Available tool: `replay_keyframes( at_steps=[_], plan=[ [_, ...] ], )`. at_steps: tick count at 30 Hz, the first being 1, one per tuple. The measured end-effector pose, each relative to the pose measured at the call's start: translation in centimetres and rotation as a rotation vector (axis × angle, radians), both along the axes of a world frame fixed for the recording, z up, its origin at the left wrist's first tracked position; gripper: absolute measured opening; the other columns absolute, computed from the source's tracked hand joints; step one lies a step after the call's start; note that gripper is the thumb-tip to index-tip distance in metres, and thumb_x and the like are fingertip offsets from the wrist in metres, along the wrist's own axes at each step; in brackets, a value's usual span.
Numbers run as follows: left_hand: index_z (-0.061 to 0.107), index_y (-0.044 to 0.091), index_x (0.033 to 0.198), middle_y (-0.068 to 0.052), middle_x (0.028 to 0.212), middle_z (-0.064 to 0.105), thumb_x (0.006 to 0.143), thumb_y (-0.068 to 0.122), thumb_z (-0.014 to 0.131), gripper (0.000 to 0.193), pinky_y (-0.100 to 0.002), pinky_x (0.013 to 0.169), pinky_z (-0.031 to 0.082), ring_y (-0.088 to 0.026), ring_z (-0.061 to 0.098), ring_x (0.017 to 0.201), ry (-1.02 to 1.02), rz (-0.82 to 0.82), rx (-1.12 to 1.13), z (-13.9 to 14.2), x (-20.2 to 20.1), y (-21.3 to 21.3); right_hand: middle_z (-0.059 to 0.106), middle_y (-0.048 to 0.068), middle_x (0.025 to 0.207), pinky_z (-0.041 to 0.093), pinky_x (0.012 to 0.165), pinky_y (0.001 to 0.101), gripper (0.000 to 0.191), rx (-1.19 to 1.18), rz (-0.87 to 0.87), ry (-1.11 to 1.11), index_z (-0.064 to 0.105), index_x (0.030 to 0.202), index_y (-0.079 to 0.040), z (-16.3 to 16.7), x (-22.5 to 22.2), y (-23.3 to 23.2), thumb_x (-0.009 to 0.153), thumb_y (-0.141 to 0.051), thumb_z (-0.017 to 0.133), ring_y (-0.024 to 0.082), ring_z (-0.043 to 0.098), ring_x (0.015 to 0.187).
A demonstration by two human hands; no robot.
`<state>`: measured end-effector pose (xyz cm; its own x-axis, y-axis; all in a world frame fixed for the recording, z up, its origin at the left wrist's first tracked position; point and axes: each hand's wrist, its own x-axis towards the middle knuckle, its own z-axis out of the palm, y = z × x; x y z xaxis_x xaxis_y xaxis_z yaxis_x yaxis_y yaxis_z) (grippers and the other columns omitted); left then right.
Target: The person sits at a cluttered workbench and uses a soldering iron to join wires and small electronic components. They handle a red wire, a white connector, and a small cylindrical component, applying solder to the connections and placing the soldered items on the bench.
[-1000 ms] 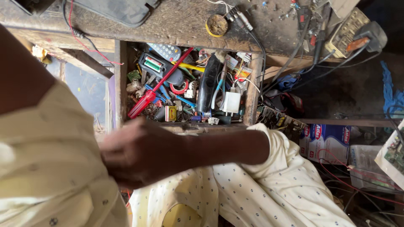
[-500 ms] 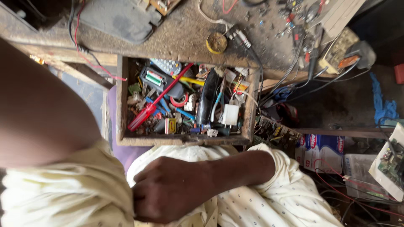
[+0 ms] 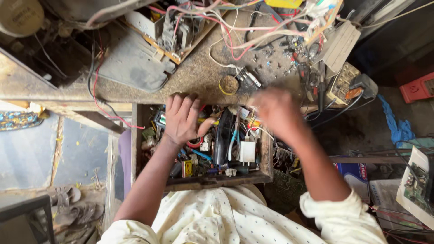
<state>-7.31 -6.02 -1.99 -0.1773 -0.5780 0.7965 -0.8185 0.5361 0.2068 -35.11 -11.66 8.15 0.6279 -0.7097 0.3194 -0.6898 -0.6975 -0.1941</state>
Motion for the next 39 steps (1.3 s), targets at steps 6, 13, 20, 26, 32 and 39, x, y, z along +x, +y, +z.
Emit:
replay_keyframes(
  at_steps=[6, 13, 20, 26, 32, 39],
  plan=[
    [0.055, -0.003, 0.136, -0.019, 0.134, 0.059, 0.097, 0.060, 0.061, 0.074, -0.054, 0.102, 0.040, -0.040, 0.055, 0.117, 0.047, 0.100, 0.050, -3.5, 0.1, -1.6, 0.070, 0.019, 0.097, 0.051, 0.080, 0.0488, 0.017, -0.155, -0.255, -0.118, 0.076, 0.106, -0.005, -0.2, -0.1, -12.8, 0.096, -0.018, 0.078, 0.036, 0.064, 0.089],
    [0.060, -0.002, 0.134, -0.017, 0.136, 0.059, 0.098, 0.065, 0.057, 0.076, -0.052, 0.098, 0.041, -0.037, 0.056, 0.117, -0.009, 0.104, 0.077, -4.0, 1.0, -2.3, 0.071, 0.020, 0.103, 0.047, 0.093, 0.0542, 0.019, -0.153, -0.265, -0.030, 0.075, 0.097, -0.004, -0.5, 5.1, -19.5, 0.092, -0.022, 0.080, 0.040, 0.062, 0.106],
    [0.063, 0.004, 0.130, -0.013, 0.137, 0.058, 0.099, 0.064, 0.058, 0.068, -0.051, 0.099, 0.041, -0.034, 0.056, 0.119, -0.012, 0.102, 0.078, -4.1, 1.3, -2.6, 0.073, 0.014, 0.100, 0.055, 0.096, 0.0481, 0.006, -0.357, -0.184, -0.028, 0.073, 0.094, -0.008, -1.3, 5.7, -20.2, 0.092, -0.011, 0.078, 0.036, 0.070, 0.104],
    [0.065, 0.006, 0.128, -0.013, 0.139, 0.058, 0.100, 0.063, 0.058, 0.063, -0.052, 0.099, 0.040, -0.035, 0.056, 0.118, -0.046, 0.131, 0.088, -4.5, 1.3, -2.6, 0.072, 0.013, 0.103, 0.052, 0.069, 0.0372, 0.016, 0.423, -0.316, -0.846, 0.068, 0.116, 0.000, -1.0, 2.8, -12.6, 0.100, -0.004, 0.068, 0.021, 0.065, 0.083],
    [0.065, 0.005, 0.128, -0.014, 0.138, 0.058, 0.102, 0.062, 0.058, 0.064, -0.053, 0.099, 0.040, -0.037, 0.055, 0.115, -0.050, 0.130, 0.089, -4.9, 0.9, -2.5, 0.073, 0.018, 0.124, 0.053, 0.078, 0.0359, 0.030, 0.981, -0.077, -1.488, 0.062, 0.132, -0.001, -1.5, -0.3, -1.5, 0.102, -0.003, 0.061, 0.023, 0.066, 0.093],
    [0.064, 0.003, 0.132, -0.014, 0.139, 0.058, 0.104, 0.062, 0.056, 0.066, -0.052, 0.101, 0.039, -0.037, 0.056, 0.117, -0.030, 0.112, 0.088, -5.0, 0.5, -2.3, 0.073, 0.017, 0.129, 0.051, 0.082, 0.0386, 0.024, 1.163, 0.043, -1.590, 0.063, 0.131, -0.004, -4.4, -1.6, 4.3, 0.108, -0.010, 0.063, 0.027, 0.068, 0.099]
  ],
)
